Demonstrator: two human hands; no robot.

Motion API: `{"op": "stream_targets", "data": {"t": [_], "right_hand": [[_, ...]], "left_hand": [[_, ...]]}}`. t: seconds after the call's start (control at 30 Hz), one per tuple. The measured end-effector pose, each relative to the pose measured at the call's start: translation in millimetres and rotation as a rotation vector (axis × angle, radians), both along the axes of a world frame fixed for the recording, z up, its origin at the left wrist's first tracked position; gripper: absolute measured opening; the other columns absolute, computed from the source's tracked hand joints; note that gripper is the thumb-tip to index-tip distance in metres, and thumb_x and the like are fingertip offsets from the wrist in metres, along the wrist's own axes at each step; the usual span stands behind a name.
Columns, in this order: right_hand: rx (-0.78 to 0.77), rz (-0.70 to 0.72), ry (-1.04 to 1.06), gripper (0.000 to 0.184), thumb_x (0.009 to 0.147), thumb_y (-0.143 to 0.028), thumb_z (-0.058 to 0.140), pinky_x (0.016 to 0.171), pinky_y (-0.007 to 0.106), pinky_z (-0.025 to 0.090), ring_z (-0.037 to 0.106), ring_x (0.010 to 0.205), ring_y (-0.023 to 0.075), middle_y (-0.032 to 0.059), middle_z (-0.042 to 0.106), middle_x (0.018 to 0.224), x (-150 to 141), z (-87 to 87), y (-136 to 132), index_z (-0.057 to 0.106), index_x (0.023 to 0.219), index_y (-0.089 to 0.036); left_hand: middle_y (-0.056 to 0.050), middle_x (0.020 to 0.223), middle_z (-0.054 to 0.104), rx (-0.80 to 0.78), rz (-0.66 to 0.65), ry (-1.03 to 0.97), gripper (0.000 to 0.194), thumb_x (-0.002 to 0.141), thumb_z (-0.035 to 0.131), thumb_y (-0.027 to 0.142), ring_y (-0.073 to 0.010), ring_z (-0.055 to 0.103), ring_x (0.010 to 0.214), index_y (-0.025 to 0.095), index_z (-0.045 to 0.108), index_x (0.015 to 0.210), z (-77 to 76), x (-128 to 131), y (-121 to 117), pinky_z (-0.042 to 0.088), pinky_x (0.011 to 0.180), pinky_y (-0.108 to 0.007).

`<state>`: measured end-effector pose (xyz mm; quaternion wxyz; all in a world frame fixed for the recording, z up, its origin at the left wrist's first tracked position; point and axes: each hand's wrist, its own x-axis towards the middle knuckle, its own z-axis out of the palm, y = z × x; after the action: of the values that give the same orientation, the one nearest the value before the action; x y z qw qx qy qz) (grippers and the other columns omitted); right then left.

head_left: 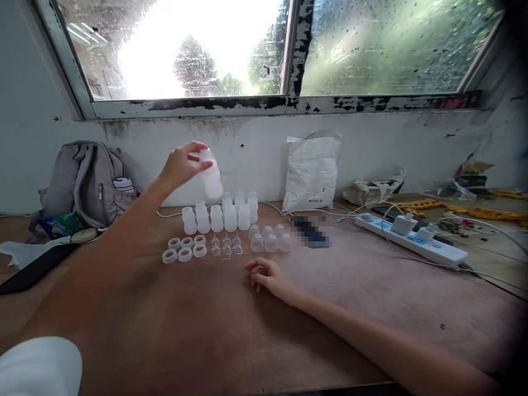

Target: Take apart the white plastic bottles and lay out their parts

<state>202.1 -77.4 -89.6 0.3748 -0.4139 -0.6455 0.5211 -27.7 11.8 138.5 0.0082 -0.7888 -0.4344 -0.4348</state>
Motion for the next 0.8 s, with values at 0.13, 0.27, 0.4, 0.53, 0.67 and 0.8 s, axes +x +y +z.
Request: {"op": "stream_targets", "data": {"t": [0.13,0.27,0.4,0.53,0.67,0.8], "right_hand": [[0.023,-0.008,-0.035,0.020,0.069,-0.014,0.049,0.046,0.019,0.042,0.051,0.045,0.0069,-0.0037,0.054,0.058,0.1,-1.1,-0.8,0.054,0.089,-0.016],[0.063,-0.034,-0.064,0.021,0.068,-0.012,0.047,0.046,0.019,0.042,0.052,0.045,0.0072,-0.0039,0.054,0.057,-0.9,0.7,-3.2,0.054,0.087,-0.016],[0.102,-0.045,-0.075,0.021,0.067,-0.010,0.046,0.046,0.018,0.042,0.052,0.045,0.0070,-0.0042,0.053,0.057,-1.2,1.9,-4.9,0.055,0.086,-0.016],[0.097,-0.040,-0.071,0.022,0.067,-0.009,0.045,0.045,0.019,0.042,0.051,0.045,0.0069,-0.0040,0.053,0.058,-1.2,1.6,-5.3,0.055,0.086,-0.016],[0.107,-0.039,-0.077,0.021,0.067,-0.009,0.045,0.046,0.019,0.042,0.051,0.045,0.0069,-0.0039,0.052,0.058,-1.1,-0.1,-4.3,0.055,0.085,-0.016],[0.106,-0.036,-0.074,0.020,0.067,-0.010,0.046,0.045,0.019,0.042,0.051,0.044,0.0070,-0.0038,0.052,0.059,-0.2,-3.1,-2.6,0.055,0.083,-0.016]], "left_hand": [[-0.005,0.106,0.056,-0.032,0.066,-0.023,0.043,0.068,0.061,0.032,-0.0157,0.058,0.087,0.017,0.054,0.108,16.5,-5.2,52.1,0.047,0.076,-0.029],[-0.007,0.095,0.061,-0.156,0.150,0.020,0.043,0.062,0.066,0.027,-0.0164,0.058,0.084,0.013,0.058,0.102,-1.7,-3.4,96.0,0.047,0.076,-0.027],[-0.009,0.095,0.063,-0.284,0.221,0.152,0.046,0.060,0.067,0.024,-0.0183,0.059,0.084,0.012,0.058,0.103,-30.0,-1.9,124.1,0.046,0.076,-0.028],[-0.009,0.094,0.063,-0.330,0.210,0.221,0.045,0.057,0.068,0.023,-0.0207,0.059,0.086,0.012,0.060,0.100,-52.3,0.1,134.9,0.044,0.078,-0.028],[-0.010,0.096,0.063,-0.360,0.183,0.281,0.042,0.059,0.065,0.023,-0.0221,0.057,0.091,0.012,0.060,0.100,-66.0,3.5,137.1,0.042,0.081,-0.029],[-0.011,0.097,0.062,-0.393,0.170,0.322,0.042,0.061,0.063,0.025,-0.0232,0.056,0.093,0.012,0.060,0.101,-77.0,5.9,139.3,0.042,0.081,-0.029]]}}
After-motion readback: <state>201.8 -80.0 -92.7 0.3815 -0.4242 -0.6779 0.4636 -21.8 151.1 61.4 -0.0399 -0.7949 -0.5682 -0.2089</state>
